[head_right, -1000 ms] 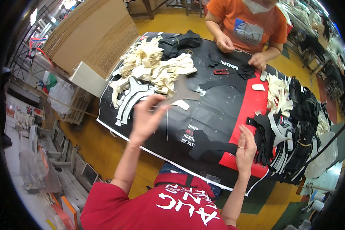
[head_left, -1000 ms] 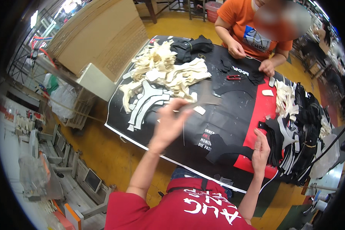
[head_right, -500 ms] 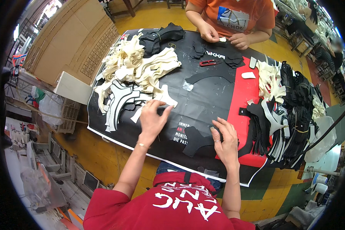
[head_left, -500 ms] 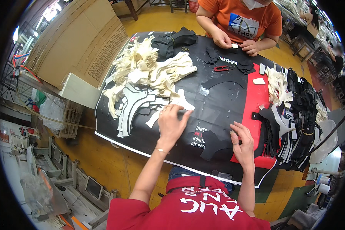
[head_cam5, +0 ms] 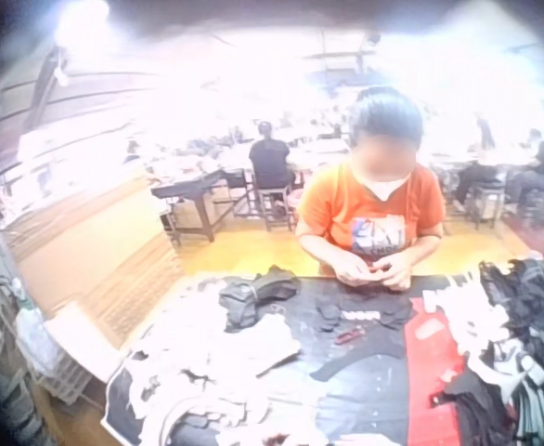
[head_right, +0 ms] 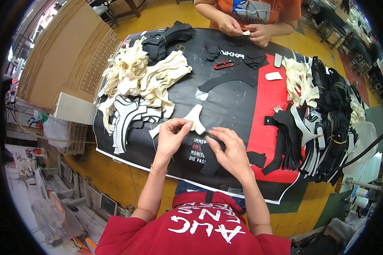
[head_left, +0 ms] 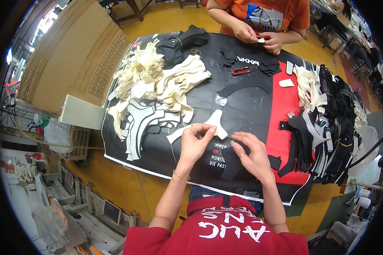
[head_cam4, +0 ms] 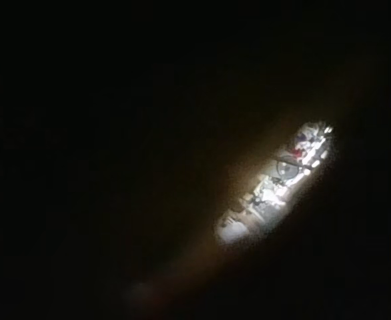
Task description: The person repeatedly picks up small white and black fabric pieces from a table, aligns them, and presses them together by hand. They handle the pieces one at a time, occasionally moving them aside to reach other items.
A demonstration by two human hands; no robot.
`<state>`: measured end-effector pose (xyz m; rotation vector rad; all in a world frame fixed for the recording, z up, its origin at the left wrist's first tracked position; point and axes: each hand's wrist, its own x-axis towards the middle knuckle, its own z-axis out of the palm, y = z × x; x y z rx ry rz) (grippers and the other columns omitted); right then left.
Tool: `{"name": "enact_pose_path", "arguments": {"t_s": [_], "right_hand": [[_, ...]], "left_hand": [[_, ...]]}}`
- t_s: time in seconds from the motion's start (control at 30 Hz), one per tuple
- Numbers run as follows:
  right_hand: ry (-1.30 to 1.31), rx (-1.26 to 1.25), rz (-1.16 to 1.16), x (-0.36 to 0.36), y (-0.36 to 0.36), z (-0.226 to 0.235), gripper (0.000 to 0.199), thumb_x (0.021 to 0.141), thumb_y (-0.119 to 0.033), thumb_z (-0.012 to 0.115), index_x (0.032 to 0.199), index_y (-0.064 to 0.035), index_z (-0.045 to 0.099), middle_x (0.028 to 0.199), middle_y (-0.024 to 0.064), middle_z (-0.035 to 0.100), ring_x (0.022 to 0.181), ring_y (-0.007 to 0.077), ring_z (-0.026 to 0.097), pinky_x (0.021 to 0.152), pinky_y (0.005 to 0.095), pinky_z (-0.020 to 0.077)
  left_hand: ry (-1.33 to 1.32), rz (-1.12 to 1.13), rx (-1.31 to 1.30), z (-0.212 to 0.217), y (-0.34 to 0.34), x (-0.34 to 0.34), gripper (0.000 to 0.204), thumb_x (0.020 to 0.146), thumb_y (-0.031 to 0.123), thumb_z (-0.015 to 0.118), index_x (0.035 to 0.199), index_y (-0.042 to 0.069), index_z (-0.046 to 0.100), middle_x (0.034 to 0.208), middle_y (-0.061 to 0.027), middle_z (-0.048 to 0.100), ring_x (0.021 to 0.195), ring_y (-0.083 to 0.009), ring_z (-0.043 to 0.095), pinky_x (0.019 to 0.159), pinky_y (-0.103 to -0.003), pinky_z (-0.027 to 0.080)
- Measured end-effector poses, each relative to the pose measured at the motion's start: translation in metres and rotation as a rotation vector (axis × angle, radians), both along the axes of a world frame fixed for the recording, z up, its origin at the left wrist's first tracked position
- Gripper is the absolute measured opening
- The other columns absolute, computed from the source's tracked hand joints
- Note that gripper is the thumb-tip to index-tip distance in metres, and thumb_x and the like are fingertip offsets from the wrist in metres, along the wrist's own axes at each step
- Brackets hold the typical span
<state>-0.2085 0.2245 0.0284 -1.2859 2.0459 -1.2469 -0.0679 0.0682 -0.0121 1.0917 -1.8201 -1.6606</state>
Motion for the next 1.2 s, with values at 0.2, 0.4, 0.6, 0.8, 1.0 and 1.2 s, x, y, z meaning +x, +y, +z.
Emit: {"name": "enact_pose_path", "arguments": {"t_s": [0.2, 0.4, 0.6, 0.8, 1.0, 1.2], "right_hand": [[-0.206, 0.086, -0.030, -0.001, -0.032, -0.007, 0.023, 0.097, -0.014, 0.066, 0.112, 0.0028, 0.072, 0.110, 0.0143, 0.072, 0.095, 0.0224, 0.072, 0.081, 0.0314, 0.0557], [0.078, 0.016, -0.118, 0.002, -0.039, -0.014, 0.024, 0.094, -0.014, 0.069, 0.113, 0.0015, 0.072, 0.099, 0.0127, 0.074, 0.081, 0.0175, 0.070, 0.068, 0.0288, 0.0530], [-0.220, 0.057, -0.203, 0.004, -0.050, -0.018, 0.019, 0.092, -0.008, 0.069, 0.108, 0.0009, 0.073, 0.076, 0.0075, 0.072, 0.060, 0.0070, 0.059, 0.053, 0.0262, 0.0442], [-0.263, -0.005, -0.104, 0.019, -0.065, -0.015, 0.015, 0.092, -0.006, 0.068, 0.104, 0.0022, 0.074, 0.073, 0.0050, 0.069, 0.058, 0.0056, 0.055, 0.053, 0.0245, 0.0439], [-0.261, -0.043, -0.053, 0.033, -0.071, -0.015, 0.015, 0.092, -0.006, 0.068, 0.103, 0.0032, 0.074, 0.074, 0.0066, 0.069, 0.058, 0.0075, 0.057, 0.054, 0.0261, 0.0462], [-0.085, 0.011, -0.213, 0.014, -0.064, -0.031, 0.018, 0.091, -0.005, 0.068, 0.105, 0.0030, 0.075, 0.081, 0.0120, 0.074, 0.062, 0.0099, 0.064, 0.058, 0.0266, 0.0509]], "left_hand": [[0.241, -0.071, 0.326, 0.000, 0.005, -0.005, 0.019, 0.095, 0.009, 0.070, 0.109, -0.005, 0.074, 0.094, -0.0065, 0.075, 0.079, -0.0054, 0.064, 0.072, -0.021, 0.051], [0.204, -0.022, 0.338, 0.006, 0.003, -0.009, 0.021, 0.098, 0.013, 0.068, 0.111, -0.004, 0.070, 0.093, -0.0032, 0.073, 0.079, -0.0054, 0.064, 0.068, -0.020, 0.048], [0.335, 0.167, 0.299, 0.009, -0.009, 0.004, 0.018, 0.100, 0.012, 0.065, 0.111, -0.003, 0.067, 0.085, -0.0020, 0.067, 0.066, -0.0053, 0.055, 0.060, -0.020, 0.045], [0.373, 0.324, 0.322, 0.018, -0.037, 0.056, 0.019, 0.100, 0.012, 0.066, 0.113, -0.003, 0.066, 0.079, -0.0013, 0.063, 0.064, -0.0066, 0.055, 0.058, -0.020, 0.045], [0.376, 0.393, 0.296, 0.015, -0.045, 0.079, 0.019, 0.100, 0.013, 0.066, 0.112, -0.002, 0.065, 0.080, -0.0017, 0.063, 0.066, -0.0075, 0.056, 0.059, -0.020, 0.048], [0.538, 0.562, 0.148, 0.016, -0.078, 0.122, 0.015, 0.100, 0.011, 0.064, 0.112, 0.002, 0.066, 0.086, -0.0009, 0.066, 0.070, -0.0078, 0.059, 0.059, -0.020, 0.049]]}}
